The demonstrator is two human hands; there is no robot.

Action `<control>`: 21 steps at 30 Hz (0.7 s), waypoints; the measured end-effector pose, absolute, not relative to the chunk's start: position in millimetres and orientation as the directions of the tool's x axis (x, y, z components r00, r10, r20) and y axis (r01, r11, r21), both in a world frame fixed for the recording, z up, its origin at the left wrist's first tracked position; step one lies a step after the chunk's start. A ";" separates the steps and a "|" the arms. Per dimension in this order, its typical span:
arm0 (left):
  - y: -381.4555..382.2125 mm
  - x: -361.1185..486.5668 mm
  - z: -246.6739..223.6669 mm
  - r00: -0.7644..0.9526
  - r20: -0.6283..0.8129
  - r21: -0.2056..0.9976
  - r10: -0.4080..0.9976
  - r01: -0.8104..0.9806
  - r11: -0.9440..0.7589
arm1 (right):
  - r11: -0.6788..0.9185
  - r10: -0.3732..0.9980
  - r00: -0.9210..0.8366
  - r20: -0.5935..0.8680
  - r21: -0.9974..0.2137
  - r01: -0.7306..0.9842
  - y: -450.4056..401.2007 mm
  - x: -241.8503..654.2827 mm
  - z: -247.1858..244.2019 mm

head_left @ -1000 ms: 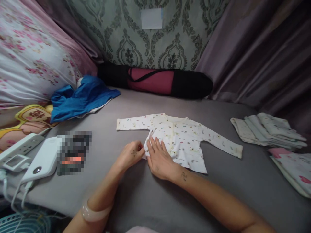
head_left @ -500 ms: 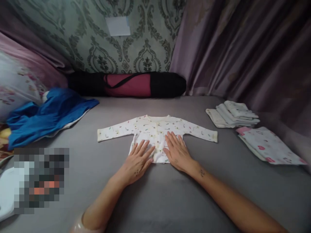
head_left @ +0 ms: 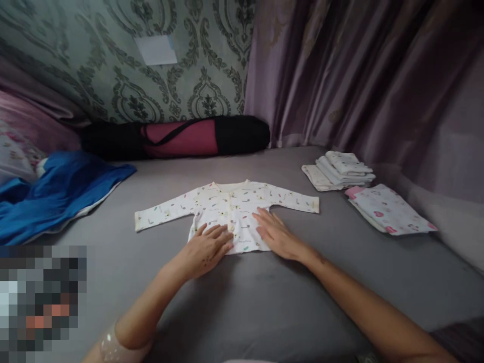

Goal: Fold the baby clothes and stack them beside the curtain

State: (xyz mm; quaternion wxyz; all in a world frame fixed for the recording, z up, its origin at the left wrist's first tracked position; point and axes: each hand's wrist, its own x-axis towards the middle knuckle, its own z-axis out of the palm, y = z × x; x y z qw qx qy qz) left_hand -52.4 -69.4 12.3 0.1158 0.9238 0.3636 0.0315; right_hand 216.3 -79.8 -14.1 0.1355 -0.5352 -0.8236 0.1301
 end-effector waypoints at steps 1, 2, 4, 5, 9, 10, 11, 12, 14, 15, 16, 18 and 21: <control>-65.4 -49.2 17.8 0.724 -0.019 0.244 0.690 0.673 -0.699 | 0.371 0.929 -0.338 0.153 -0.374 0.850 -74.8 226.3 -13.2; -60.4 -44.9 22.6 0.715 -0.010 0.252 0.699 0.679 -0.690 | 0.323 0.941 -0.250 0.230 -0.382 0.866 -68.4 238.6 -12.3; -47.1 -33.3 28.0 0.706 0.029 0.275 0.708 0.675 -0.685 | 0.177 0.939 -0.035 0.343 -0.392 0.903 -53.3 269.4 -11.4; -39.0 -26.0 27.6 0.706 0.064 0.294 0.705 0.662 -0.689 | 0.077 0.933 0.069 0.352 -0.386 0.919 -45.9 286.7 -11.7; 0.1 10.8 8.9 0.720 0.231 0.357 0.655 0.563 -0.745 | -0.277 0.916 0.335 0.221 -0.253 0.927 -25.2 349.0 -17.4; 10.6 21.3 2.1 0.728 0.257 0.356 0.636 0.541 -0.762 | -0.328 0.913 0.368 0.176 -0.218 0.919 -22.1 359.6 -19.1; 20.8 32.1 -4.6 0.741 0.268 0.351 0.616 0.520 -0.779 | -0.366 0.907 0.396 0.143 -0.199 0.909 -19.4 367.6 -20.7; 30.6 42.7 -10.9 0.746 0.275 0.347 0.607 0.512 -0.786 | -0.395 0.899 0.422 0.116 -0.199 0.897 -17.0 373.4 -21.7; 48.3 62.8 -22.2 0.754 0.252 0.341 0.606 0.517 -0.785 | -0.445 0.877 0.478 0.060 -0.275 0.852 -12.5 379.7 -22.0; 55.9 71.8 -27.2 0.756 0.231 0.338 0.613 0.528 -0.779 | -0.468 0.861 0.507 0.026 -0.349 0.812 -10.4 381.2 -21.1; 62.6 79.8 -31.9 0.753 0.212 0.335 0.623 0.543 -0.770 | -0.487 0.846 0.532 -0.014 -0.423 0.764 -8.7 382.2 -19.6; 72.7 92.4 -40.5 0.738 0.190 0.337 0.648 0.571 -0.749 | -0.510 0.822 0.565 -0.075 -0.539 0.670 -6.2 383.7 -15.6; 79.3 103.2 -51.6 0.688 0.223 0.375 0.691 0.594 -0.712 | -0.477 0.808 0.588 -0.045 -0.637 0.606 -4.4 384.5 -9.9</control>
